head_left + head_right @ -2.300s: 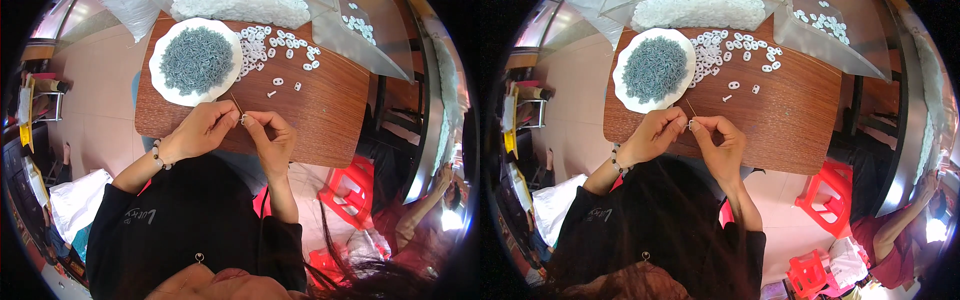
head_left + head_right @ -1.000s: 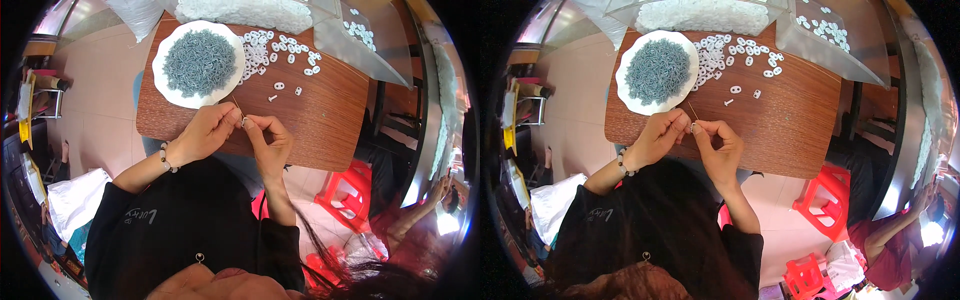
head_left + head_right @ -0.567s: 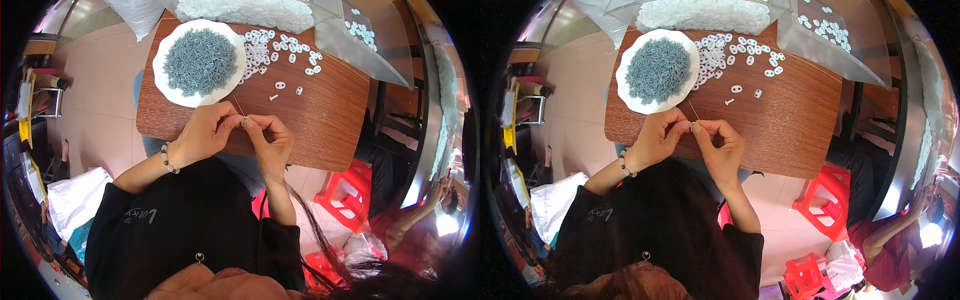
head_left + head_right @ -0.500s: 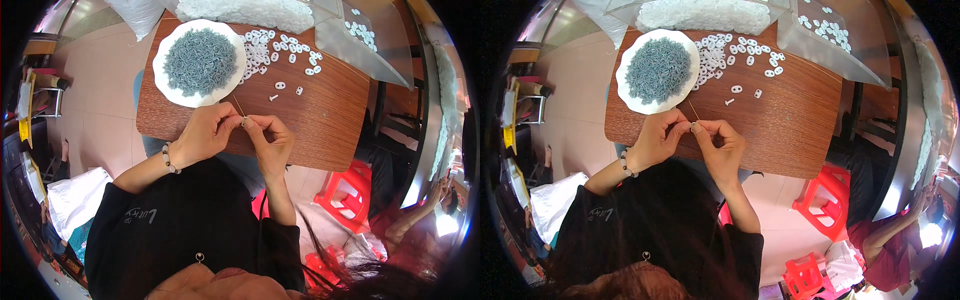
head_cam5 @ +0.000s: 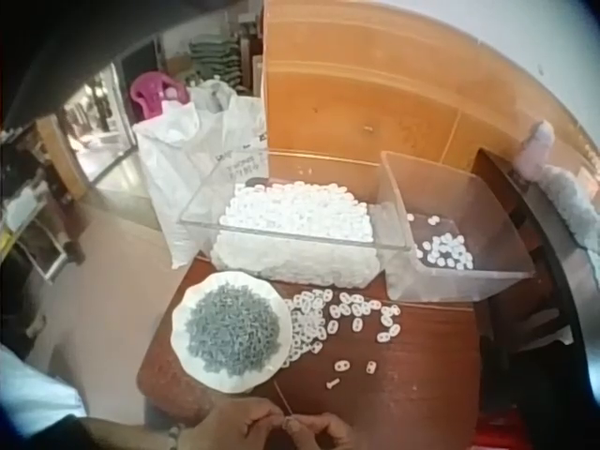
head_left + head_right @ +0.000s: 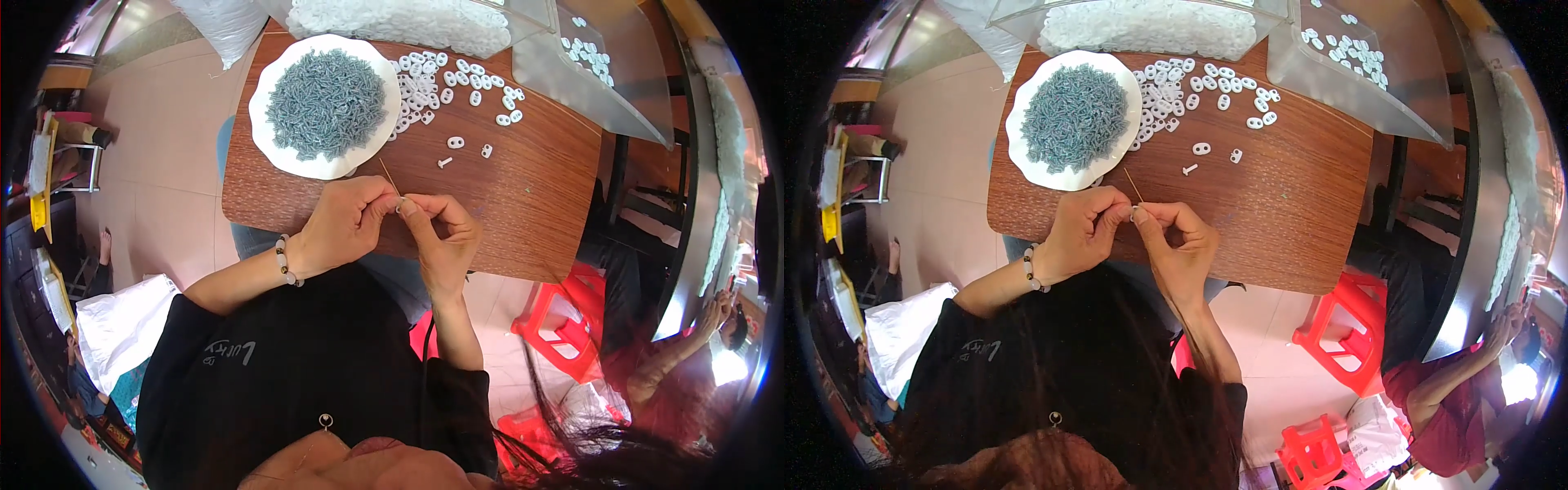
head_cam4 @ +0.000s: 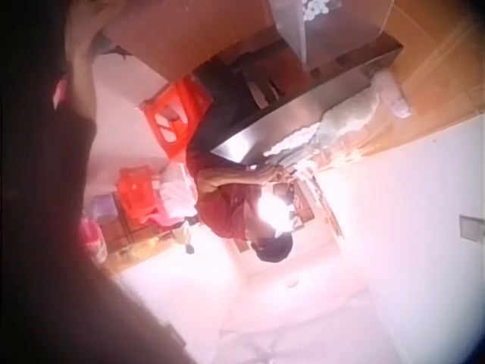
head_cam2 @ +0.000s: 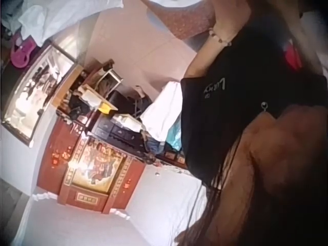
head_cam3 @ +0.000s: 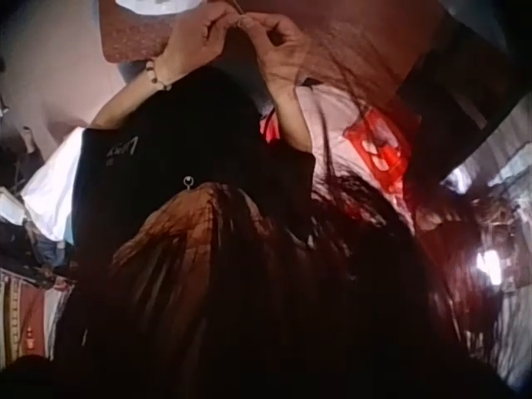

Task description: The recorder is threading small white plastic components and tiny grey beads onto a thin wire using a needle.

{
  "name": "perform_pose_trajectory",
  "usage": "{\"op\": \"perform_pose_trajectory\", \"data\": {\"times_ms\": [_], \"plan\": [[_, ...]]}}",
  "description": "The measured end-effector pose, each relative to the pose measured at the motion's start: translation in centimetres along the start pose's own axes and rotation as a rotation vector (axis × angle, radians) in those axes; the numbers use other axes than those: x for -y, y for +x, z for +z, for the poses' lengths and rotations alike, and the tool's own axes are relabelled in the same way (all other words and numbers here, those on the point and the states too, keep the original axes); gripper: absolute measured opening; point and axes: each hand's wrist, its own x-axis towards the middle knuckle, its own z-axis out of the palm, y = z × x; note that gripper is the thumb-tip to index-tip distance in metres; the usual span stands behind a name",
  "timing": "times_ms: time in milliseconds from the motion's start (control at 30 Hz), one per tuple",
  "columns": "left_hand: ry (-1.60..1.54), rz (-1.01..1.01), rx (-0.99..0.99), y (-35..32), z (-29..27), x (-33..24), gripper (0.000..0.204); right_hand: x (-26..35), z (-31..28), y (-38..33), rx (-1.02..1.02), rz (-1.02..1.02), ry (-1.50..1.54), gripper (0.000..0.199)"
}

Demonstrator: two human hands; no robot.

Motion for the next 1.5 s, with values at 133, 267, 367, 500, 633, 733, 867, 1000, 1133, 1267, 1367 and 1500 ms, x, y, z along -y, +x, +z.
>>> {"op": "perform_pose_trajectory", "data": {"times_ms": [133, 267, 367, 500, 633, 733, 867, 1000, 1133, 1267, 1367, 1500], "plan": [[-0.014, -0.032, 0.006, 0.1, 0.0, -0.2, 0.011, -0.4, -0.2, 0.2, -0.003, -0.071, -0.055, 0.007], [-0.1, -0.133, 0.053, 0.5, -0.1, -0.3, 0.019, -0.7, -0.5, 0.5, -0.032, 0.021, 0.062, 0.008], [-0.231, -0.269, 0.101, 0.7, -0.2, -0.1, 0.029, -0.9, -0.7, 0.7, -0.028, 0.036, 0.081, 0.009], [-0.336, -0.302, 0.133, 0.8, -0.2, 0.3, 0.038, -0.7, -0.7, 0.8, -0.034, 0.039, 0.062, 0.009], [-0.36, -0.32, 0.133, 0.7, -0.3, 0.6, 0.039, -0.8, -0.8, 0.8, -0.031, 0.071, 0.09, 0.01], [-0.375, -0.332, 0.135, 0.7, -0.3, 0.6, 0.039, -0.9, -0.7, 0.9, -0.022, 0.062, 0.1, 0.01], [-0.397, -0.366, 0.157, 0.8, -0.5, 0.4, 0.032, -0.9, -0.8, 1.0, -0.025, 0.064, 0.103, 0.011], [-0.462, -0.411, 0.109, 0.8, -0.1, 0.2, 0.017, -0.7, -1.0, 1.0, -0.042, 0.086, 0.122, 0.009], [-0.469, -0.385, 0.118, 0.4, -0.1, 0.8, 0.014, -0.3, -1.2, 1.1, -0.022, 0.049, 0.133, 0.007], [-0.545, -0.392, 0.08, 0.6, 0.7, 0.4, 0.015, 0.4, -1.4, 0.4, 0.057, 0.05, 0.138, 0.006], [-0.409, -0.379, 0.125, 1.0, 1.1, 0.7, 0.017, 0.9, -1.4, 0.4, 0.082, 0.047, 0.082, 0.006], [-0.57, -0.421, 0.058, 1.3, 0.4, -0.4, 0.019, 1.4, -0.9, 0.6, 0.028, 0.015, -0.031, 0.012]]}}
